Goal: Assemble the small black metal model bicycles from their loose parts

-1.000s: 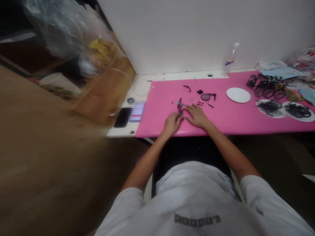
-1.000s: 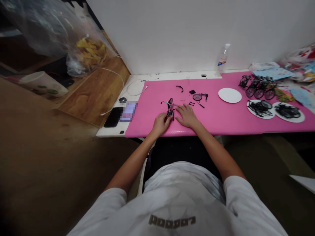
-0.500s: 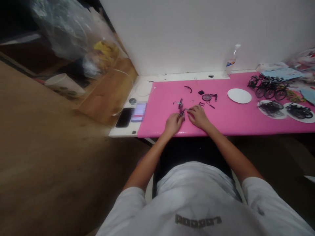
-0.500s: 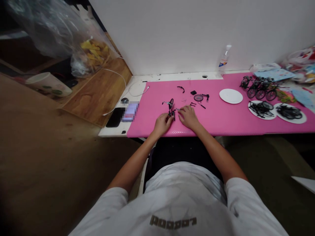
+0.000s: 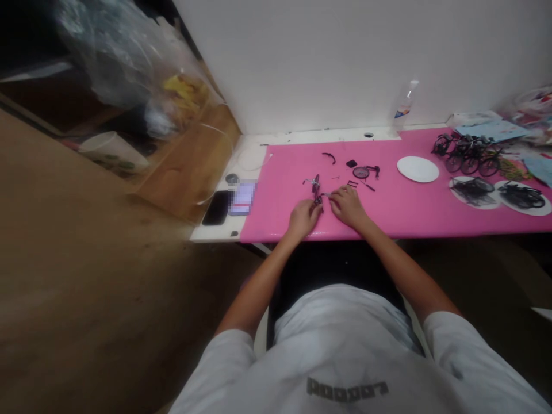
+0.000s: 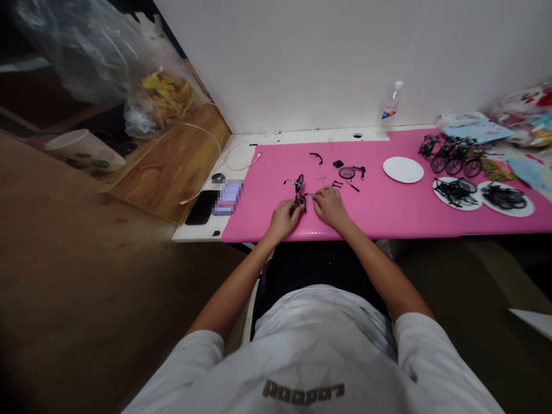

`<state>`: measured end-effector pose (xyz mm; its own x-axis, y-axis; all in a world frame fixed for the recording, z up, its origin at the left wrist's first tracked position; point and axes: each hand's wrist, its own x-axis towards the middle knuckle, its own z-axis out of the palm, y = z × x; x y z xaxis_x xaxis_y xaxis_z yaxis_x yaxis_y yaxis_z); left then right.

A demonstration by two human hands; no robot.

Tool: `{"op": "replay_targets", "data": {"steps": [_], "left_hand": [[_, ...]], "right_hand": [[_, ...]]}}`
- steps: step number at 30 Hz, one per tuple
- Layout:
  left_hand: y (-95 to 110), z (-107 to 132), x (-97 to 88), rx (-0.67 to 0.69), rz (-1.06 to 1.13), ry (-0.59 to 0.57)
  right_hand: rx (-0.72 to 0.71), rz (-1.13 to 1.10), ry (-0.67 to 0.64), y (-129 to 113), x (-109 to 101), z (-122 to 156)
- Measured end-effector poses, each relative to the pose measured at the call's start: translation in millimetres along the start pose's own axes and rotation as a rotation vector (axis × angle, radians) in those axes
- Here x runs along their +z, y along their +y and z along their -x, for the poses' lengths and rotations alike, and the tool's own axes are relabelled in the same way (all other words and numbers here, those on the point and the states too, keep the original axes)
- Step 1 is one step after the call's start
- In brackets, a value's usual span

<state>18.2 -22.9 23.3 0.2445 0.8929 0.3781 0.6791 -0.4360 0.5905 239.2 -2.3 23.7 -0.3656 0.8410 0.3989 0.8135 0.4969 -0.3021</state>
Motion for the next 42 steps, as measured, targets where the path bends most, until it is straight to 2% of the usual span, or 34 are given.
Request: {"op": "replay_targets", "data": {"steps": [16, 22, 28, 31, 37, 42], "left_hand": [[-1, 0, 0.8, 0.002, 0.006, 0.005], [0, 1, 0.1, 0.01, -0.014, 0.023], [3, 1, -3.1, -0.018, -0.018, 0.045], [3, 1, -3.4, -0.023, -0.012, 0.05], [1, 1, -1.5, -0.018, -0.007, 0.08], [2, 1, -1.4, -0.014, -0.031, 0.081]], "right_hand": [[-0.055, -0.097, 0.047, -1, 0, -1], [0.031, -0.208, 0.18, -10, -8, 1], [0.018, -0.257, 0.282, -12, -13, 2], [0.011, -0.272, 0.283, -11, -13, 4], [-0.145, -0.205, 0.198, -13, -10, 8], [-0.194, -0.152, 0.182, -14, -8, 9]]}}
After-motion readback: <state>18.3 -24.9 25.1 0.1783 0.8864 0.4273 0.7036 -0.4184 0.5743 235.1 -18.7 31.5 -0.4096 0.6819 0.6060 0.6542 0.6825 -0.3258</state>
